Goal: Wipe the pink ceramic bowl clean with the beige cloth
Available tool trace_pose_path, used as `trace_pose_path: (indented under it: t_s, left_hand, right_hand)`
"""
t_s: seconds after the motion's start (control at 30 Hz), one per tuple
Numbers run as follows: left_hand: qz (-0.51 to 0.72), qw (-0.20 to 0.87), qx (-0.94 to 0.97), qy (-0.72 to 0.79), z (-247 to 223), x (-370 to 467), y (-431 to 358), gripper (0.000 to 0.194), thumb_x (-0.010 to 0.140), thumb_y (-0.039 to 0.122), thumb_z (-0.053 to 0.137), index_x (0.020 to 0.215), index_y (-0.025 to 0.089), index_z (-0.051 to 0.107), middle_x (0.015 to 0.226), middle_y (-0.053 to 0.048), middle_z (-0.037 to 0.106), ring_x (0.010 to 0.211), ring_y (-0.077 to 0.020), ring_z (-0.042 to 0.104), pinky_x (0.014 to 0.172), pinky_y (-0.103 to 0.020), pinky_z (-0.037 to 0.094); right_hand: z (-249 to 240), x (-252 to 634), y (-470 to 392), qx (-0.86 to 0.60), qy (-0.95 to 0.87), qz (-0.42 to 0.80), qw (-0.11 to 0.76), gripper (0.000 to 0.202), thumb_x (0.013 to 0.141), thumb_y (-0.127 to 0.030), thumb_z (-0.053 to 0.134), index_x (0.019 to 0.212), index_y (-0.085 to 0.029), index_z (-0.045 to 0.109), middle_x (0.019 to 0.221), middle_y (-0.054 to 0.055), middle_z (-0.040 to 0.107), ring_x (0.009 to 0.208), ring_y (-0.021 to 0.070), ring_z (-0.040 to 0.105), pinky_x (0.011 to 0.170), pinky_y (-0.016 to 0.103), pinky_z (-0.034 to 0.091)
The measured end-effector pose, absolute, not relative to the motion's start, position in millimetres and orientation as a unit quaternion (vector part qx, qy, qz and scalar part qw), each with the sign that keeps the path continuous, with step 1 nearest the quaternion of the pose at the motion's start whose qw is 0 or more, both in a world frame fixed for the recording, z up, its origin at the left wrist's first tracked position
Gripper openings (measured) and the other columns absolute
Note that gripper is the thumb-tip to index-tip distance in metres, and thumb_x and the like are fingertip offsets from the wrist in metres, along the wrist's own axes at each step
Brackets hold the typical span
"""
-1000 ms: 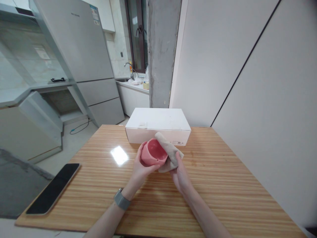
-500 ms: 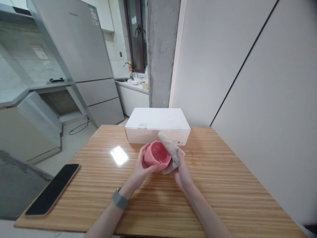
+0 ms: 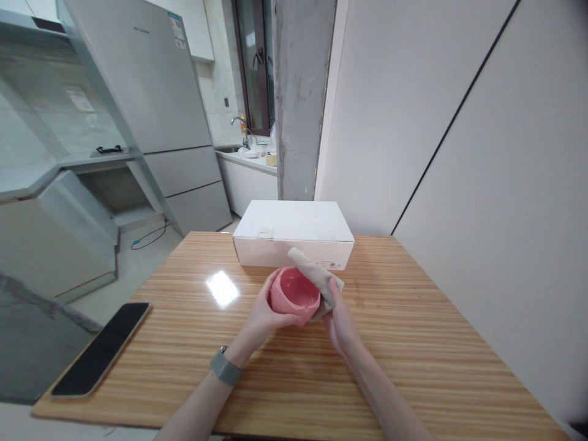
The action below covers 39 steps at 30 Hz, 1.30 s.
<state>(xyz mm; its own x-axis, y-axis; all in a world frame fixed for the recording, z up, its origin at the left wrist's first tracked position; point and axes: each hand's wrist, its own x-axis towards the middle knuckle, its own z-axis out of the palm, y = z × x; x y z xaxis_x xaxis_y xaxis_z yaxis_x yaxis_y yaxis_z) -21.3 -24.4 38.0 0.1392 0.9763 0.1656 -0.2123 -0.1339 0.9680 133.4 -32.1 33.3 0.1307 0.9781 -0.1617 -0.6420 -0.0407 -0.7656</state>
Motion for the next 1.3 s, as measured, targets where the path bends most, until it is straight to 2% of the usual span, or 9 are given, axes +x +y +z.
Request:
trace_pose_path:
  t_s: [0.3,0.43,0.53,0.67,0.8,0.9,1.03,1.2,1.3]
  left_hand:
    - [0.617,0.419,0.513,0.425,36,-10,-30,0.099,0.044,0.024,0.090,0.132,0.024,0.044,0.135,-0.010,0.053,0.127,-0.0317,0.049,0.108,-0.046,0.038]
    - [0.638,0.359,0.505,0.457,32,-10,-29,0.102,0.045,0.025,0.090,0.133,0.024,0.039,0.137,-0.011,0.048,0.130,-0.0310,0.046,0.109,-0.045,0.037]
    - [0.638,0.353,0.501,0.465,32,-11,-28,0.104,0.044,0.026,0.090,0.134,0.023,0.038,0.139,-0.012,0.044,0.132,-0.0320,0.043,0.109,-0.045,0.037]
    - [0.613,0.439,0.516,0.406,35,-14,-29,0.102,0.049,0.028,0.089,0.136,0.023,0.035,0.142,-0.013,0.043,0.133,-0.0316,0.042,0.110,-0.044,0.037]
    - [0.585,0.535,0.523,0.312,37,-18,-29,0.080,0.065,0.033,0.080,0.132,0.025,0.037,0.143,-0.012,0.043,0.132,-0.0304,0.044,0.110,-0.045,0.037]
    - [0.576,0.517,0.540,0.331,37,-22,-28,0.083,0.059,0.030,0.084,0.130,0.026,0.041,0.141,-0.011,0.044,0.130,-0.0333,0.045,0.109,-0.049,0.037]
    - [0.543,0.469,0.591,0.368,37,-23,-30,0.099,0.052,0.023,0.088,0.139,0.026,0.040,0.145,-0.011,0.040,0.135,-0.0340,0.038,0.113,-0.050,0.030]
    - [0.547,0.491,0.568,0.371,43,-19,-33,0.095,0.049,0.022,0.088,0.134,0.026,0.045,0.137,-0.010,0.052,0.128,-0.0350,0.047,0.109,-0.051,0.035]
    - [0.564,0.482,0.555,0.376,48,-17,-32,0.091,0.048,0.021,0.089,0.129,0.026,0.049,0.135,-0.009,0.054,0.127,-0.0343,0.048,0.109,-0.049,0.036]
  right_hand:
    - [30,119,-37,-0.356,-0.221,0.612,0.671,0.049,0.072,-0.057,0.070,0.108,-0.024,0.071,0.119,0.002,0.071,0.124,0.0258,0.056,0.110,0.041,0.038]
    - [24,108,-40,-0.343,-0.230,0.619,0.668,0.048,0.074,-0.058,0.069,0.107,-0.024,0.071,0.119,0.002,0.071,0.128,0.0246,0.052,0.114,0.043,0.032]
    - [23,106,-41,-0.340,-0.228,0.620,0.669,0.047,0.073,-0.058,0.070,0.106,-0.025,0.072,0.117,0.001,0.072,0.129,0.0240,0.052,0.116,0.042,0.029]
    - [27,112,-40,-0.336,-0.195,0.631,0.671,0.047,0.075,-0.056,0.069,0.108,-0.023,0.071,0.119,0.002,0.071,0.128,0.0242,0.052,0.114,0.041,0.033]
    - [31,123,-39,-0.350,-0.175,0.625,0.676,0.042,0.079,-0.052,0.065,0.109,-0.022,0.070,0.113,0.003,0.073,0.122,0.0246,0.058,0.107,0.040,0.042]
    - [33,130,-37,-0.358,-0.178,0.625,0.670,0.039,0.080,-0.051,0.065,0.108,-0.024,0.069,0.107,0.002,0.075,0.114,0.0253,0.063,0.098,0.040,0.051]
    - [35,134,-33,-0.352,-0.199,0.620,0.672,0.037,0.079,-0.050,0.066,0.104,-0.023,0.070,0.105,0.002,0.076,0.115,0.0253,0.063,0.095,0.038,0.052]
    - [35,133,-33,-0.364,-0.204,0.609,0.674,0.038,0.077,-0.051,0.067,0.102,-0.022,0.070,0.104,0.001,0.076,0.116,0.0254,0.062,0.097,0.039,0.051]
    - [34,130,-34,-0.364,-0.198,0.608,0.677,0.040,0.076,-0.052,0.069,0.104,-0.022,0.070,0.104,0.001,0.076,0.117,0.0252,0.061,0.098,0.039,0.051]
